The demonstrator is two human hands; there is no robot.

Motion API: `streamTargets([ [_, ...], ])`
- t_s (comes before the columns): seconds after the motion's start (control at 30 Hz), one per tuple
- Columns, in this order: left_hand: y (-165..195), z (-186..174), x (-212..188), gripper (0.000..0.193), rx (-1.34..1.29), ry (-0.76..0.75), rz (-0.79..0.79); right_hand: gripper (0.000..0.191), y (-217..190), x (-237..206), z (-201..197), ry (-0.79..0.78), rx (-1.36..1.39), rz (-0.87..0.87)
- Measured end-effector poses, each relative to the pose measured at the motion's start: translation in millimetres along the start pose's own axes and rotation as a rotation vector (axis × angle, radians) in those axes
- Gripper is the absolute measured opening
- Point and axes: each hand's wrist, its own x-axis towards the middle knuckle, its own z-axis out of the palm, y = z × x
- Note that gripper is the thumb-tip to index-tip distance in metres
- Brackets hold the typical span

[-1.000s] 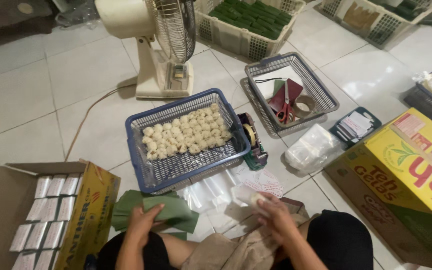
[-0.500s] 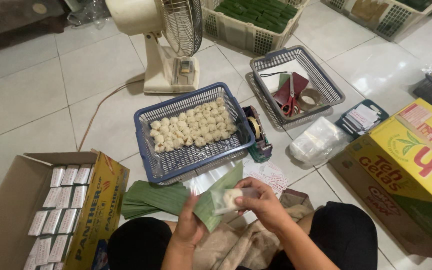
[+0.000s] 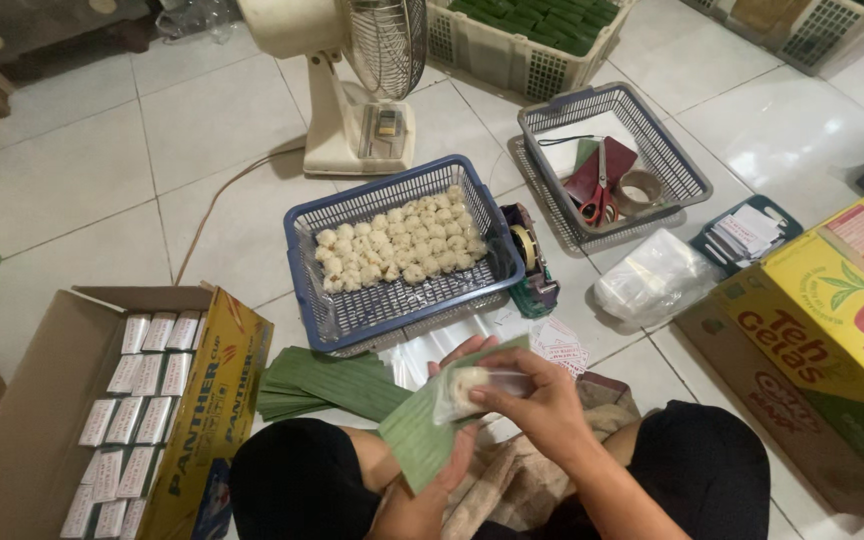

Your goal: The person sits on the floor and wraps white bundles in pieces of green leaf, folding the leaf around each bundle by hand. The person places the wrapped bundles into a cardboard box beside them and reaches into a basket for more bundles.

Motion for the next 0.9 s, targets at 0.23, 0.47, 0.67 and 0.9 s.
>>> streamTargets([
  [0.23,-8.9,2.7,-4.1,0.05,0.252,0.027,0.357,0.026,-22.4,-11.6,5.2,-0.006,-0.248,-0.157],
  [0.47,-22.4,-13.8,2.3,0.04,0.531,0.181,0.461,0.029,-32.1,-10.5,-3.2,-0.16,-0.289,-0.19],
  [0.67,-24.1,-0.3,-2.4,0.06,0.454,0.164,0.343,0.058,-10.1,-0.5,9.2,0.355,-0.476,-0.34],
  [0.9,-27.8,-14.2,4.5,0.057,0.44,0.003,0.296,0.052,40.1,-3.8,8.9,0.116,-0.32,-0.366],
])
